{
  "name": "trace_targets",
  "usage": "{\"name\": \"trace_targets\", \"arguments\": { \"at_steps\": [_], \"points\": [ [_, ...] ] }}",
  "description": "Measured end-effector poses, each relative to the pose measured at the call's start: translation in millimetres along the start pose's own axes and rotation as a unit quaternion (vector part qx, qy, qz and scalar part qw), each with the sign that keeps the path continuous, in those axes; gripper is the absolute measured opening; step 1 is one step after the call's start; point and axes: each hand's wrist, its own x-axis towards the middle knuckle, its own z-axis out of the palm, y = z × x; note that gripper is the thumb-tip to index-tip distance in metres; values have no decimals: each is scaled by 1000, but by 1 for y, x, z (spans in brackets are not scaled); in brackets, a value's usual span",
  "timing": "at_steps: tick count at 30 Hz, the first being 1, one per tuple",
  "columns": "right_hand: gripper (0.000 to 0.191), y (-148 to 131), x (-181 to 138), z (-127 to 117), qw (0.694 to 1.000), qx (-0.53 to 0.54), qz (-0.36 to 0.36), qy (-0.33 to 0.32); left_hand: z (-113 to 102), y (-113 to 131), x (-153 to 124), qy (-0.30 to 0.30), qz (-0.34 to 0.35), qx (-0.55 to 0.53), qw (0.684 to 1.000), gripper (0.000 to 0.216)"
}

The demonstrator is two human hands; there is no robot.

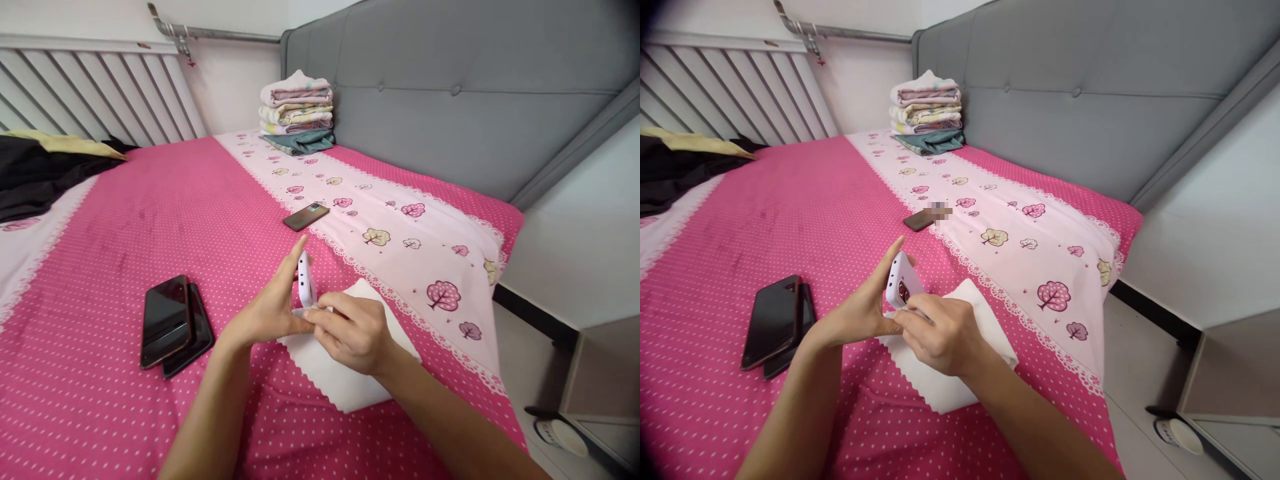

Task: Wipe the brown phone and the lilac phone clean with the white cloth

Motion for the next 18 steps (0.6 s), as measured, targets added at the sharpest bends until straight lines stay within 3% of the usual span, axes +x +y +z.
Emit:
{"name": "trace_targets", "arguments": {
  "at_steps": [9,14,18],
  "points": [
    [22,13,9,-12,991,65,108,48,-5,-7,-1,-4,2,-43,999,107],
    [16,20,6,-13,988,96,121,-16,-6,-8,1,23,-10,-76,997,100],
    [14,17,3,-10,990,89,80,-74,-1,-13,5,66,-22,-117,991,100]
  ]
}}
